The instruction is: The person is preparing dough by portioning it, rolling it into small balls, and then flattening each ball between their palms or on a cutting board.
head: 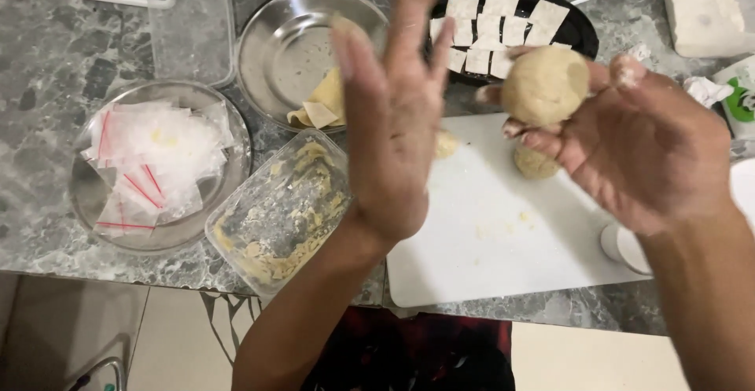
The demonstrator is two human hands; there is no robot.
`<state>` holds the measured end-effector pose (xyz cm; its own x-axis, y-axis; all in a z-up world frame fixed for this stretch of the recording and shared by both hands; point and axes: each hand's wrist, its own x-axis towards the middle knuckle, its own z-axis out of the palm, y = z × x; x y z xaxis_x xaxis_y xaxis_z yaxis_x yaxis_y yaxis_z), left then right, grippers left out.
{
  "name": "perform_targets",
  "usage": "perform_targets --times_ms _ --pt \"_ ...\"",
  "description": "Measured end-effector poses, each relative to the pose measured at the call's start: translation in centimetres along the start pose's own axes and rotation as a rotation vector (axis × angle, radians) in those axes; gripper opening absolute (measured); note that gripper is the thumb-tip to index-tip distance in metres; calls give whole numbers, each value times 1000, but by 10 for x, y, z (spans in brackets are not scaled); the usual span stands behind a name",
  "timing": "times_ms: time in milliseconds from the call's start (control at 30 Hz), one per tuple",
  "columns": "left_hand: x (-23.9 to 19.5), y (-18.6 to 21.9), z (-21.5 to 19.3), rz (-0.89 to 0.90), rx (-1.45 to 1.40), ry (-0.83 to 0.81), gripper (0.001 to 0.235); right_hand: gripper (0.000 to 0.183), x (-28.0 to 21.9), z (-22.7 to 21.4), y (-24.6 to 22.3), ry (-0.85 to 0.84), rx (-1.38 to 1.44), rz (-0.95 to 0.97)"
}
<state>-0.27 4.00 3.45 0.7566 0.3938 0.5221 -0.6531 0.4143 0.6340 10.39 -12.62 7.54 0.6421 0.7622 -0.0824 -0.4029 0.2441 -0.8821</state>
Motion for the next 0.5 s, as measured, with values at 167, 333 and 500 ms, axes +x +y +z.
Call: perform_targets --times_ms 167,333,500 --pt "-5 2 3 85 246 312 87 50 9 21 -14 216 -1189 33" --pt "-13 -19 -5 227 576 215 68 54 22 -10 20 -93 -1706 -232" --pt "-16 -13 -6 228 686 171 66 66 31 -18 38 -166 -1942 -220"
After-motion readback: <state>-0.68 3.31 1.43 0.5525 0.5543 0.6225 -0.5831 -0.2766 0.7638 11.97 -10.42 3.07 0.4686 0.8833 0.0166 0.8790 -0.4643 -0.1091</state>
